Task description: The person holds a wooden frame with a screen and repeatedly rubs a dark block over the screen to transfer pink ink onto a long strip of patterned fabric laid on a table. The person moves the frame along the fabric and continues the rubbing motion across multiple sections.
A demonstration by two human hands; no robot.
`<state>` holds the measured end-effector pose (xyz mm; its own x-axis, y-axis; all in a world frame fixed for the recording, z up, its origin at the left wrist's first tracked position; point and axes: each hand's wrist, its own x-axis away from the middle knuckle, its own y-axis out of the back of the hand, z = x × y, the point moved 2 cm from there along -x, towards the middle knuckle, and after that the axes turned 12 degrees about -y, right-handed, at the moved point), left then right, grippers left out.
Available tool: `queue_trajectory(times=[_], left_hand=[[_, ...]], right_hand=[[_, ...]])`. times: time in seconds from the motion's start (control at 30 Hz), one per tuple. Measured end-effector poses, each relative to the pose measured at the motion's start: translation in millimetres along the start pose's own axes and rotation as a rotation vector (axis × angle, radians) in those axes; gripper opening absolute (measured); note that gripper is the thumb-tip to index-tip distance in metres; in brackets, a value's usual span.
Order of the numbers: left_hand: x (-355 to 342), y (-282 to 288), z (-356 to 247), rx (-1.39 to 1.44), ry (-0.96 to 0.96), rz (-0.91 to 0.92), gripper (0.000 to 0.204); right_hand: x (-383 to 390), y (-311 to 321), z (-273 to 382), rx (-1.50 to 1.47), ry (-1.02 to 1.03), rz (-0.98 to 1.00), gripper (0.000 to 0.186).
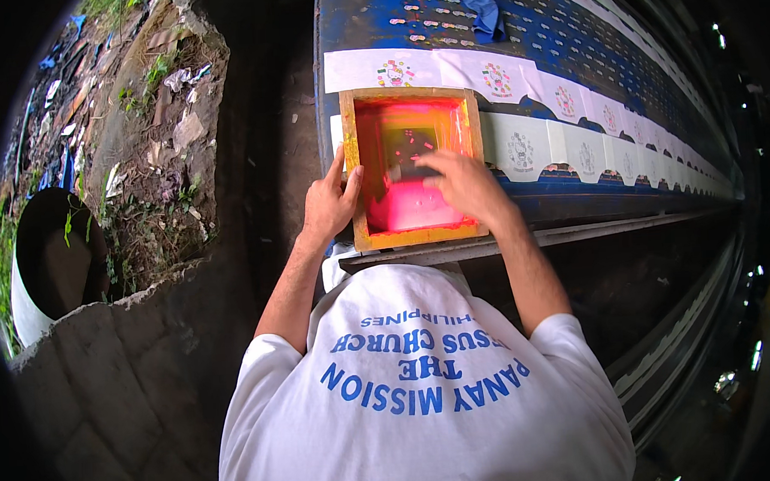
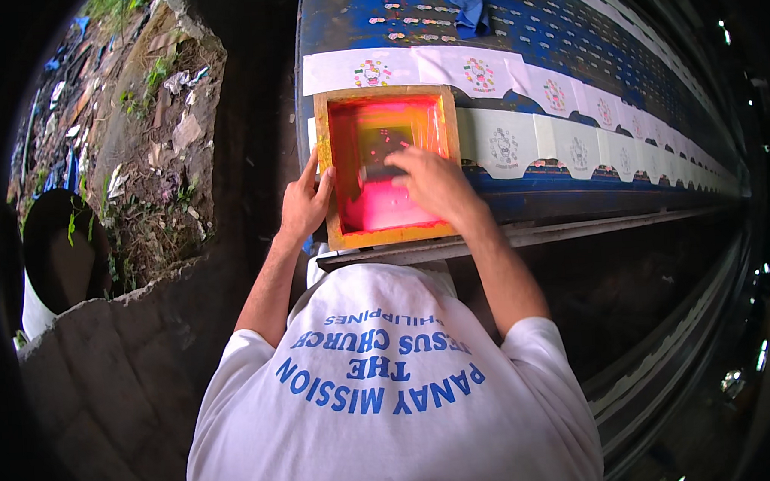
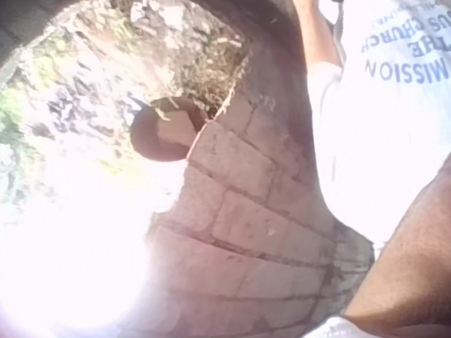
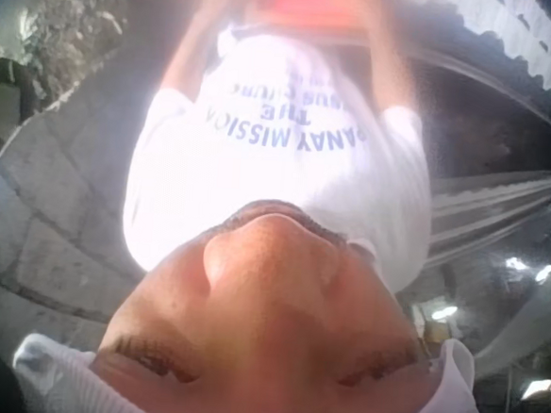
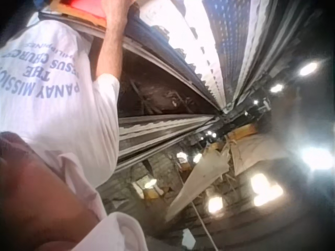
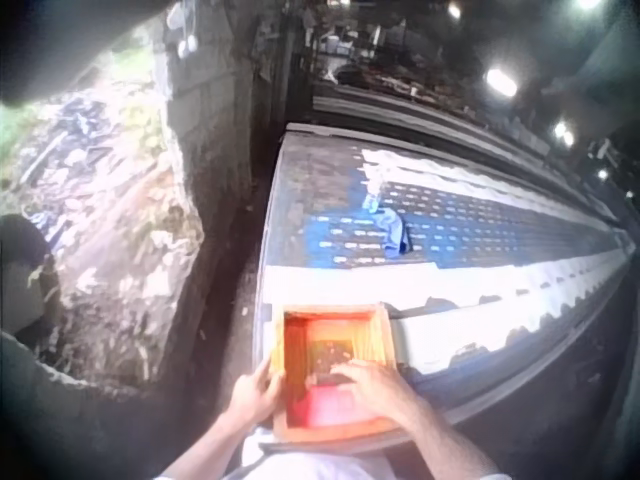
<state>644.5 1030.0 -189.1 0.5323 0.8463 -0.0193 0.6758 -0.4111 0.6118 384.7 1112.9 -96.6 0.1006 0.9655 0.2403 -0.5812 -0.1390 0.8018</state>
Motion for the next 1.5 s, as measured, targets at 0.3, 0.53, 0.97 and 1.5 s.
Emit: queue_trajectory(times=[0.3,0.53,0.97,1.5], left_hand=[[3,-1,-2,0.03,0.023,-0.071,0.068],[3,-2,-5,0.026,0.034,-0.045,0.066],[-25,8,-11,-0.132,-0.048,0.113,0.086],[-70,-143,-133,-0.011,-0.042,0.083,0.099]], right_hand=[[-70,7,3,0.078,0.022,-0.164,0.03],[42,-34,9,0.073,0.035,-0.234,0.036],[52,-42,7,0.16,0.051,-0.239,0.041],[110,68,-156,0.063,0.023,-0.345,0.042]])
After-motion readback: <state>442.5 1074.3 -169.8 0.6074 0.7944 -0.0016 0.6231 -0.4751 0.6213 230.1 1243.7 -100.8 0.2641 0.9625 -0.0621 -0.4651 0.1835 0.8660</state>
